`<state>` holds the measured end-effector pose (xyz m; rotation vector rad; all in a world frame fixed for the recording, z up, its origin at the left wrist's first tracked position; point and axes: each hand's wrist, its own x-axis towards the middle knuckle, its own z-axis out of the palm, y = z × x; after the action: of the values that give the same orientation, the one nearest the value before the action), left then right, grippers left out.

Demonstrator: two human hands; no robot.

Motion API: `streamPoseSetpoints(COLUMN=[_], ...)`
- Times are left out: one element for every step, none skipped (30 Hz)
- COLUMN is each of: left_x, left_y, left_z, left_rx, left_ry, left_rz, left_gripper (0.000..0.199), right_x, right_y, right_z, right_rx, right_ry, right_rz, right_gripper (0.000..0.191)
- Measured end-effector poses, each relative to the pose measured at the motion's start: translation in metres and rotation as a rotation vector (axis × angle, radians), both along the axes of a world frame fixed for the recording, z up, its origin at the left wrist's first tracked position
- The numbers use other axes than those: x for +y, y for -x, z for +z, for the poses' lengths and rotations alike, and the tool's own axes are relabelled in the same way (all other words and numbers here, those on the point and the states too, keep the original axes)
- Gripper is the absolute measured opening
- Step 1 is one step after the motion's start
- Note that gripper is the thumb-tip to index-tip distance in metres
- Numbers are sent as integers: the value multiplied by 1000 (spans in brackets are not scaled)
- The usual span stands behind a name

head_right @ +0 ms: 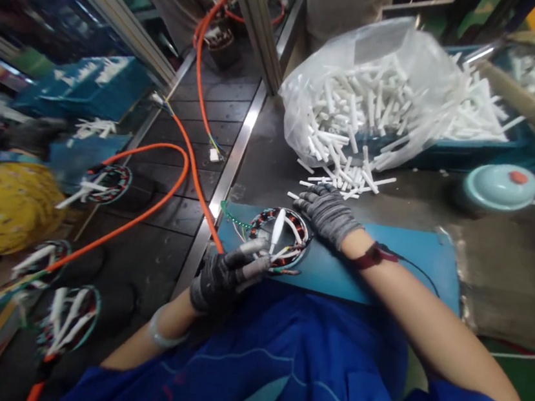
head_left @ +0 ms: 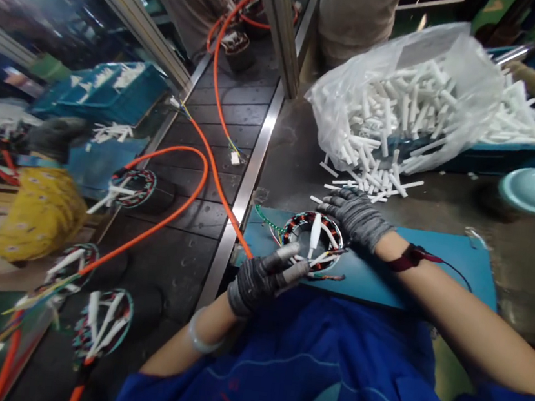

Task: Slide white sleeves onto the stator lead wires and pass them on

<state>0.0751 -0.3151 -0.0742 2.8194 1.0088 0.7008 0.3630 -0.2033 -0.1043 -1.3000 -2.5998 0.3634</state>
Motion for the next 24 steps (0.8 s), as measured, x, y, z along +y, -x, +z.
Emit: streamPoseSetpoints(left_x=[2, 3, 4, 4, 5, 5, 5, 6, 7, 9, 10, 12, 13, 15, 16, 18, 19, 20, 22, 23, 25, 27, 28, 30], left_y=[-1, -2, -3, -3, -4, -4, -4, -4, -4, -5, -5, -6, -6, -6, -7, -7, -7, -8, -8, -9, -10, -11, -12, -13], left_z=[4, 8, 12, 16, 19, 21, 23, 24, 25, 25, 26, 27, 28, 30, 31, 32, 32, 33, 33, 33, 33, 34, 35, 36], left_rx=[14, 33, 49, 61, 69, 73, 75, 76, 78, 83, 87, 95, 102, 106, 110, 117, 127, 141, 161, 188, 221, 258, 301, 346], left_ry=[19, 32, 40, 49, 62, 81, 104, 128, 150, 168, 178, 180, 174, 164, 153, 147, 147, 154, 163, 171, 172, 166, 153, 134], left_rz=[-26, -40, -45, -45, -43, -44, -47, -53, -61, -68, -76, -79, -78, -77, -77, -82, -91, -100, -109, -115, -122, -128, -126, -125], left_gripper=[35, 34, 34, 34, 34, 35, 36, 37, 37, 38, 38, 38, 37, 37, 36, 36, 36, 37, 38, 39, 40, 42, 43, 44], right_x=[-5, -11, -19, -29, -41, -53, -66, -77, -87, -96, -101, -105, -106, -106, -105, -104, -102, -100, -97, -95, -93, -92, -91, -91], right_y=[-8, -16, -23, -30, -36, -40, -42, -42, -42, -41, -39, -38, -38, -38, -39, -40, -40, -40, -40, -38, -35, -32, -28, -25], right_z=[3, 6, 12, 19, 28, 38, 48, 58, 67, 74, 79, 83, 84, 84, 84, 83, 83, 83, 84, 86, 88, 89, 90, 89], right_rx=[26, 57, 106, 154, 260, 416, 549, 623, 658, 673, 672, 669, 668, 668, 666, 664, 659, 654, 645, 635, 618, 587, 538, 477], right_ry=[-15, -30, -47, -60, -70, -86, -84, -58, 5, 56, 101, 133, 152, 168, 186, 207, 230, 248, 258, 251, 226, 186, 135, 75], right_rz=[-26, -66, -124, -184, -276, -380, -438, -448, -441, -433, -427, -430, -437, -438, -430, -411, -383, -346, -300, -247, -189, -128, -75, -41], right_gripper=[36, 35, 35, 35, 34, 34, 36, 38, 34, 29, 25, 23, 24, 25, 27, 29, 29, 29, 29, 29, 29, 31, 34, 37])
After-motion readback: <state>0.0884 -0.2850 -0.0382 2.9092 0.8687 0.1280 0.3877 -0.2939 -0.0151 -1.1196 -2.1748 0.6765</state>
